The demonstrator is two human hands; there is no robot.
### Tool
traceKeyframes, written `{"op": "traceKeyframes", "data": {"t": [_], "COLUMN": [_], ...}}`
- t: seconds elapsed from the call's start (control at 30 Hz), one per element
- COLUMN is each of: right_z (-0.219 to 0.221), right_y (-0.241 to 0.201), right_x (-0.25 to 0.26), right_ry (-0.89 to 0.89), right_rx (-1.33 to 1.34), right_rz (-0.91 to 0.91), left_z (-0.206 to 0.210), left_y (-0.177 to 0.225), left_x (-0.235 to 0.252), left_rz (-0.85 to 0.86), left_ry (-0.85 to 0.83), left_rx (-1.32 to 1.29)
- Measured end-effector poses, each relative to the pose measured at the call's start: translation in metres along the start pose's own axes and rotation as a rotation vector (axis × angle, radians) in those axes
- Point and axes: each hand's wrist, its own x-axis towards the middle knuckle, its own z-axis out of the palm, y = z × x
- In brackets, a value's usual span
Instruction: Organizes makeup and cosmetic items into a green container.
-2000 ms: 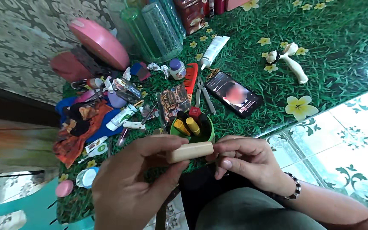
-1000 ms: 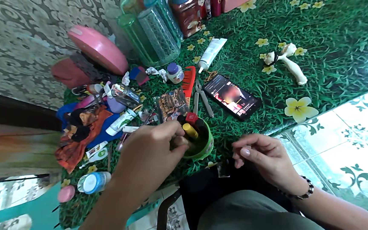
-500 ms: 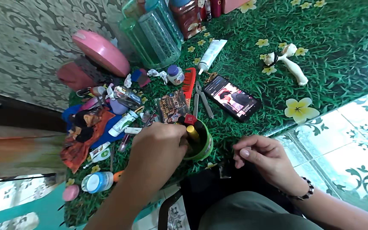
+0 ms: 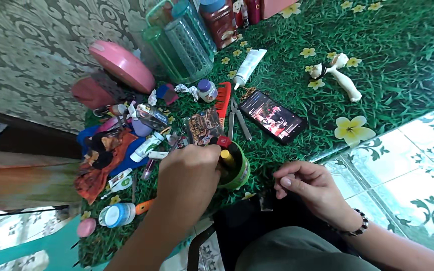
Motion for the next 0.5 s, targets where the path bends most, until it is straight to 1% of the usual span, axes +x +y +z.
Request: {"op": "traceKeyframes", "data": {"t": [0.17, 0.37, 0.5], "right_z": [0.0, 0.0009, 0.0015], "right_y": [0.0009, 0.0012, 0.0009], "right_x": [0.0002, 0.001, 0.0009], "right_ry": [-0.003, -0.001, -0.002], "right_rx": [-0.004, -0.011, -0.011], "right_rz": [0.007, 0.01, 0.019], "left_z": [0.0037, 0.0037, 0.0028], "left_y": [-0.0012, -0.0008, -0.0038], "left_x": [-0.0018, -0.0036, -0.0024], "left_rz": [0.028, 0.019, -0.008], "left_ry": [0.055, 0.059, 0.021], "left_rx": [0.023, 0.066, 0.059]}}
